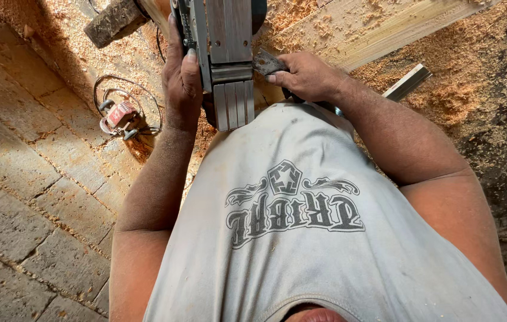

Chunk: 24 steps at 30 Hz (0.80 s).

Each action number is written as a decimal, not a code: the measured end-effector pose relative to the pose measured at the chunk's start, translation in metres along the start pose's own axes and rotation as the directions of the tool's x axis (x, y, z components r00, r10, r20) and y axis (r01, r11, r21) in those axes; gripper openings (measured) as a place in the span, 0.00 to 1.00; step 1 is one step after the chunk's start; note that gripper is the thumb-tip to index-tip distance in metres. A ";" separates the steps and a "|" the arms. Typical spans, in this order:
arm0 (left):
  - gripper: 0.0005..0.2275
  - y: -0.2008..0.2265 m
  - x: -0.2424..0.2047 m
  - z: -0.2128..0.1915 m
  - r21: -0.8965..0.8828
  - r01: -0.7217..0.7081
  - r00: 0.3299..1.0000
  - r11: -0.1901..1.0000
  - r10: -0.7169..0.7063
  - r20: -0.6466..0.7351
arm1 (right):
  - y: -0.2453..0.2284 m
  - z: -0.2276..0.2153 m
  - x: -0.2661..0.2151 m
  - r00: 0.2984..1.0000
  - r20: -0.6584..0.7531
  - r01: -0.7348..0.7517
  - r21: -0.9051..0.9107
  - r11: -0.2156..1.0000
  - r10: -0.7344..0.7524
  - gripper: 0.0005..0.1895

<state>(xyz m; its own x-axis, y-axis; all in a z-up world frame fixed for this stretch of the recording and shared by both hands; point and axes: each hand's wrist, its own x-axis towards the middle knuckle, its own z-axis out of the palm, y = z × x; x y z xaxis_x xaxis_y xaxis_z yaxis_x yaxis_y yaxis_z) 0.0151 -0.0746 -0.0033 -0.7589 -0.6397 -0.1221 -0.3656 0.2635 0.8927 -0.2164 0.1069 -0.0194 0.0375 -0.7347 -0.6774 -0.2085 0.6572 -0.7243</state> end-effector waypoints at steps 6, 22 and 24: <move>0.28 0.000 0.002 0.001 -0.035 -0.045 0.999 0.998 0.045 0.009 | 0.007 0.007 0.000 0.991 -0.066 0.117 0.009 0.993 -0.116 0.15; 0.27 0.014 0.004 0.004 0.036 -0.033 0.999 0.999 0.034 -0.032 | 0.004 0.010 -0.009 0.953 -0.189 0.213 -0.140 0.967 -0.237 0.11; 0.27 0.015 0.003 0.004 0.048 -0.038 0.999 0.998 0.040 -0.032 | 0.004 0.011 -0.011 0.947 -0.219 0.201 -0.170 0.965 -0.236 0.12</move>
<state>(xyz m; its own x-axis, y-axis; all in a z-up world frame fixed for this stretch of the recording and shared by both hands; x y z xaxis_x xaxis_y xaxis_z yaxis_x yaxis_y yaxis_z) 0.0049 -0.0701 0.0080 -0.7555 -0.6512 -0.0727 -0.3620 0.3223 0.8747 -0.2071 0.1193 -0.0161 -0.1293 -0.8873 -0.4427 -0.3600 0.4580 -0.8128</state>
